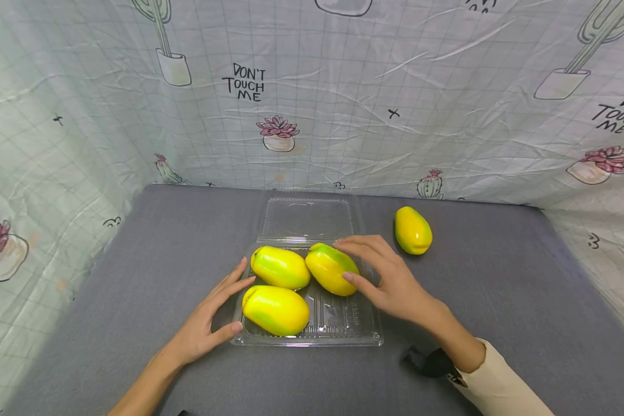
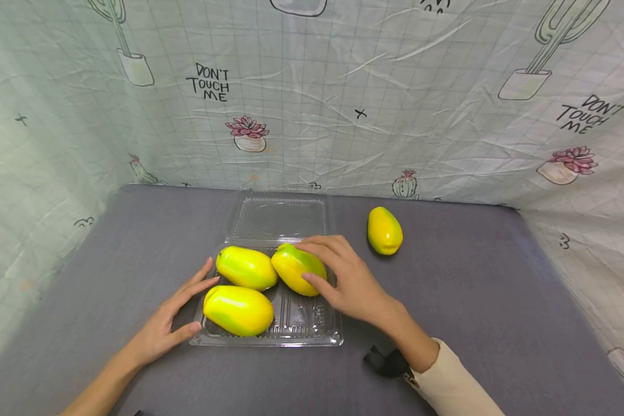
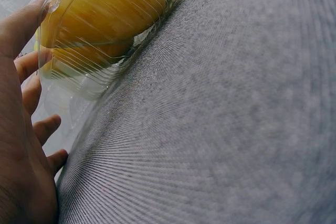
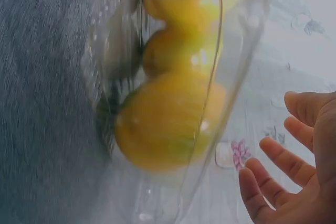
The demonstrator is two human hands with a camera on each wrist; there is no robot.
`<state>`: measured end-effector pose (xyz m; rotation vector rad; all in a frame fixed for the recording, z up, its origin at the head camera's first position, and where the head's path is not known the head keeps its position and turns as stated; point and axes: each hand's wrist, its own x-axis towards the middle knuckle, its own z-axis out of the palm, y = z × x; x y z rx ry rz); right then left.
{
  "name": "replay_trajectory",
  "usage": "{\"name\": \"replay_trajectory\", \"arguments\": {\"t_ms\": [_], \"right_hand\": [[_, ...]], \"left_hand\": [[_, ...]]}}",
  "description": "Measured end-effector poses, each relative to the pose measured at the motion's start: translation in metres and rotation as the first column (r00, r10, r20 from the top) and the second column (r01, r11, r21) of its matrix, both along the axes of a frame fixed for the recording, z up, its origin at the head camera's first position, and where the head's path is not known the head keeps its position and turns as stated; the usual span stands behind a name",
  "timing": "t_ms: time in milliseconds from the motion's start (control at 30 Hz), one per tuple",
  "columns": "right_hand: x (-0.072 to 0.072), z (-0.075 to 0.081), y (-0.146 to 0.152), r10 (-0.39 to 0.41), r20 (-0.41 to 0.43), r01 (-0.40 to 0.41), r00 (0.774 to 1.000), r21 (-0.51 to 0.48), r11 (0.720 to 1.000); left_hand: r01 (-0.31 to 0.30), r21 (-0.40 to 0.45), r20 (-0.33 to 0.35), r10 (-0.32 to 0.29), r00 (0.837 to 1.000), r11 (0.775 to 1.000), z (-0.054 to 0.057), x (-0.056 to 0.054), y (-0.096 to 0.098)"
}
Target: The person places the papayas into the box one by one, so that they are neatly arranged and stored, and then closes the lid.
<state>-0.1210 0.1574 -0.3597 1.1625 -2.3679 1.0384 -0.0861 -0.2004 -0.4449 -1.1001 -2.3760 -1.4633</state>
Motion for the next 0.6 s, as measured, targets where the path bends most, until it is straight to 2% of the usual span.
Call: {"name": "replay_trajectory", "arguments": {"t_ms": [167, 300, 433, 600], "right_hand": [[-0.004, 0.000, 0.011, -0.067, -0.010, 0.067, 0.998, -0.002, 0.998], [-0.005, 0.000, 0.019, -0.121, 0.014, 0.121, 0.993, 0.002, 0.993], [-0.008, 0.000, 0.026, -0.170, 0.025, 0.170, 0.985, -0.014, 0.985], [-0.015, -0.004, 0.035, -0.240, 0.001, 0.240, 0.971, -0.052, 0.969]], "left_hand": [[0.000, 0.000, 0.000, 0.000, 1.000, 1.000, 0.000, 0.000, 0.000], [-0.004, -0.004, 0.000, 0.004, 1.000, 1.000, 0.000, 0.001, 0.000], [-0.009, -0.008, -0.001, 0.009, 1.000, 1.000, 0.000, 0.001, 0.000], [-0.008, -0.007, -0.005, 0.008, 1.000, 1.000, -0.001, 0.001, 0.000]]}}
